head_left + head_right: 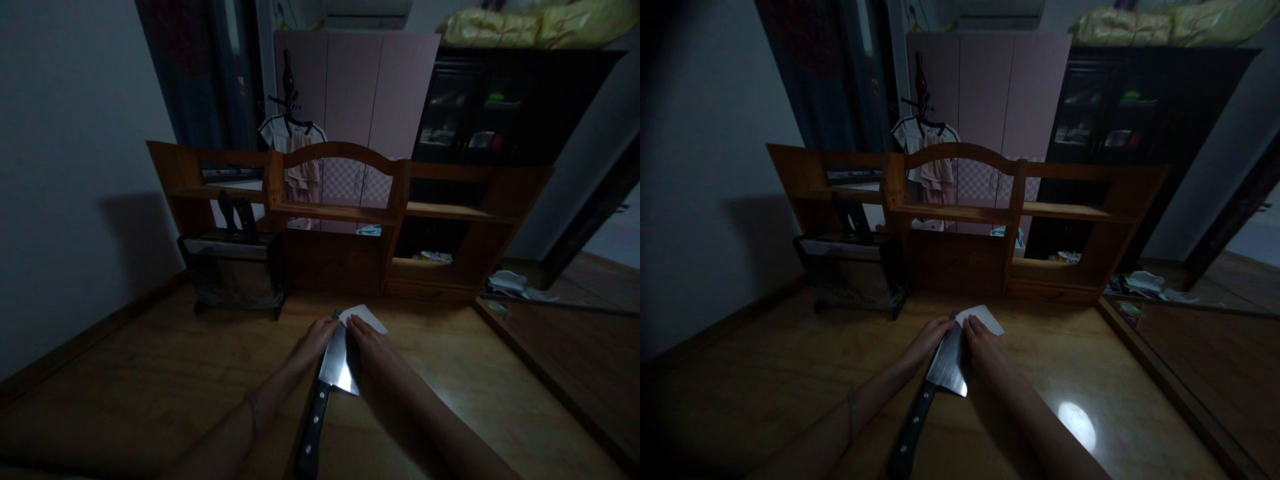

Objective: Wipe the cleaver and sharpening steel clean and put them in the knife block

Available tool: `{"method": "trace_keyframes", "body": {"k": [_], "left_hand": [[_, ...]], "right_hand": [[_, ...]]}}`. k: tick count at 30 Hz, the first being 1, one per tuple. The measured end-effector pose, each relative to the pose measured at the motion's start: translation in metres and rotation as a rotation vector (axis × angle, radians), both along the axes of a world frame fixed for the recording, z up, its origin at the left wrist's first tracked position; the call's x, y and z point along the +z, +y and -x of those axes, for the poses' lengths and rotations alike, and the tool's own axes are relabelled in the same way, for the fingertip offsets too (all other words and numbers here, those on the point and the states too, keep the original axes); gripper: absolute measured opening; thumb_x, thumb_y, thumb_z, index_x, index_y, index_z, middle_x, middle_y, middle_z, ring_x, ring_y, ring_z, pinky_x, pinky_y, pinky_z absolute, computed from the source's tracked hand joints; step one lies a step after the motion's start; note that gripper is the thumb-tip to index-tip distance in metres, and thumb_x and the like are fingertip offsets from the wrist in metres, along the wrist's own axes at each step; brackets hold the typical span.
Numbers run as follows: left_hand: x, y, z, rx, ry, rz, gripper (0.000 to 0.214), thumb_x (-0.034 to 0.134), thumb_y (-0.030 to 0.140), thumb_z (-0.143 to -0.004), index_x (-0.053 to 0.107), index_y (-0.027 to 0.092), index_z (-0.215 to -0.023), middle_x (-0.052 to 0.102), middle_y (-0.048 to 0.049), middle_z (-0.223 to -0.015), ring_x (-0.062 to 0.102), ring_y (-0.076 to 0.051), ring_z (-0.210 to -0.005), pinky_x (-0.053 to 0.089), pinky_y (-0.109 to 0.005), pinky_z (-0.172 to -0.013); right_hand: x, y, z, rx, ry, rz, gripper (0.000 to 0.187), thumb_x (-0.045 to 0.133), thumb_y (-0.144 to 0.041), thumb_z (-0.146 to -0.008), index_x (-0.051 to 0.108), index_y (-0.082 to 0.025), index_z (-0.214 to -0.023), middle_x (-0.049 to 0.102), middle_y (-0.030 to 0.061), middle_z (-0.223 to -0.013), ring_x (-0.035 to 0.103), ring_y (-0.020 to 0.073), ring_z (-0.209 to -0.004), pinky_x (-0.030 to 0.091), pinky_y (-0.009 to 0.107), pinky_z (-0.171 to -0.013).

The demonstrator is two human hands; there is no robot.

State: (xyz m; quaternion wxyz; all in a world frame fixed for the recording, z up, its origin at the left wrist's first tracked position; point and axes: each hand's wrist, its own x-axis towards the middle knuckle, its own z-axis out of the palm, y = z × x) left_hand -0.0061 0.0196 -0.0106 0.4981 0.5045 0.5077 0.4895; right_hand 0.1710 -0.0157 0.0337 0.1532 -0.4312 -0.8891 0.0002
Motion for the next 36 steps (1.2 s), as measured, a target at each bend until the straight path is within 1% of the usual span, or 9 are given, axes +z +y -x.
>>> {"method": "trace_keyframes", "body": {"k": [5, 8, 15, 18, 21, 24, 28, 32, 36], "left_hand": [[-0.005, 0.004, 0.0, 0.001, 0.002, 0.006, 0.036, 0.059, 0.048, -0.071, 0.065, 0.014, -0.08, 0.065, -0.0038, -0.077, 0.059, -0.019, -0.073, 0.041, -0.026, -0.066], [-0.005, 0.003, 0.0, 0.015, -0.001, -0.005, 0.034, 0.058, 0.047, -0.072, 0.065, 0.015, -0.081, 0.064, -0.0033, -0.078, 0.059, -0.019, -0.076, 0.041, -0.026, -0.068], [0.001, -0.003, 0.002, 0.002, -0.01, -0.046, 0.029, 0.057, 0.043, -0.073, 0.063, 0.016, -0.08, 0.064, -0.0029, -0.081, 0.058, -0.019, -0.081, 0.042, -0.026, -0.071], [0.003, -0.003, 0.002, 0.005, -0.002, -0.033, 0.029, 0.058, 0.042, -0.072, 0.064, 0.015, -0.079, 0.064, -0.0028, -0.079, 0.057, -0.019, -0.079, 0.041, -0.026, -0.071], [0.004, -0.004, 0.001, 0.001, -0.001, -0.025, 0.031, 0.058, 0.044, -0.072, 0.065, 0.015, -0.08, 0.065, -0.004, -0.08, 0.058, -0.02, -0.079, 0.041, -0.027, -0.07], [0.004, -0.004, 0.0, -0.006, 0.0, -0.02, 0.033, 0.057, 0.045, -0.073, 0.066, 0.014, -0.081, 0.066, -0.005, -0.081, 0.059, -0.02, -0.079, 0.042, -0.027, -0.069], [0.003, -0.005, 0.001, 0.006, 0.016, -0.017, 0.034, 0.058, 0.046, -0.074, 0.065, 0.014, -0.084, 0.067, -0.0058, -0.083, 0.059, -0.02, -0.08, 0.041, -0.027, -0.07], [0.002, -0.006, 0.003, 0.007, 0.009, -0.036, 0.035, 0.056, 0.045, -0.076, 0.065, 0.014, -0.089, 0.066, -0.005, -0.088, 0.059, -0.02, -0.086, 0.042, -0.027, -0.074], [0.002, -0.004, 0.002, -0.011, -0.008, -0.037, 0.033, 0.056, 0.045, -0.074, 0.064, 0.013, -0.081, 0.063, -0.003, -0.079, 0.057, -0.018, -0.077, 0.041, -0.026, -0.069]], "right_hand": [[-0.002, 0.001, 0.0, -0.009, 0.015, -0.02, 0.068, 0.04, 0.006, -0.078, 0.042, -0.009, -0.143, 0.043, 0.0177, -0.146, 0.041, 0.0262, -0.135, 0.04, 0.039, -0.109], [-0.004, 0.004, -0.001, -0.001, 0.032, -0.023, 0.068, 0.04, 0.006, -0.077, 0.042, -0.01, -0.143, 0.044, 0.0169, -0.146, 0.042, 0.026, -0.134, 0.041, 0.039, -0.108], [0.006, -0.004, 0.004, 0.117, 0.075, 0.017, 0.07, 0.037, 0.006, -0.08, 0.043, -0.018, -0.145, 0.042, 0.0116, -0.148, 0.043, 0.0228, -0.134, 0.039, 0.037, -0.11], [0.007, -0.006, 0.006, 0.092, 0.073, 0.025, 0.07, 0.038, 0.006, -0.079, 0.043, -0.019, -0.144, 0.042, 0.0115, -0.148, 0.042, 0.0237, -0.134, 0.039, 0.037, -0.109], [0.002, -0.001, 0.002, 0.03, 0.072, 0.025, 0.071, 0.039, 0.006, -0.079, 0.044, -0.02, -0.144, 0.043, 0.0115, -0.148, 0.043, 0.0243, -0.134, 0.04, 0.037, -0.109], [-0.005, 0.006, -0.004, -0.022, 0.081, 0.011, 0.065, 0.04, 0.005, -0.081, 0.045, -0.015, -0.143, 0.045, 0.014, -0.146, 0.045, 0.0241, -0.133, 0.04, 0.037, -0.109], [-0.008, 0.009, -0.008, -0.033, 0.073, -0.008, 0.061, 0.04, 0.005, -0.081, 0.046, -0.008, -0.141, 0.045, 0.0183, -0.144, 0.044, 0.0249, -0.133, 0.04, 0.038, -0.109], [-0.002, 0.003, -0.001, 0.022, 0.083, 0.008, 0.067, 0.039, 0.007, -0.079, 0.043, -0.01, -0.144, 0.042, 0.0161, -0.147, 0.042, 0.0244, -0.135, 0.039, 0.038, -0.111], [0.0, 0.001, 0.006, 0.063, 0.075, 0.011, 0.069, 0.037, 0.009, -0.078, 0.044, -0.011, -0.143, 0.039, 0.0159, -0.149, 0.039, 0.0244, -0.136, 0.037, 0.039, -0.112]]}}
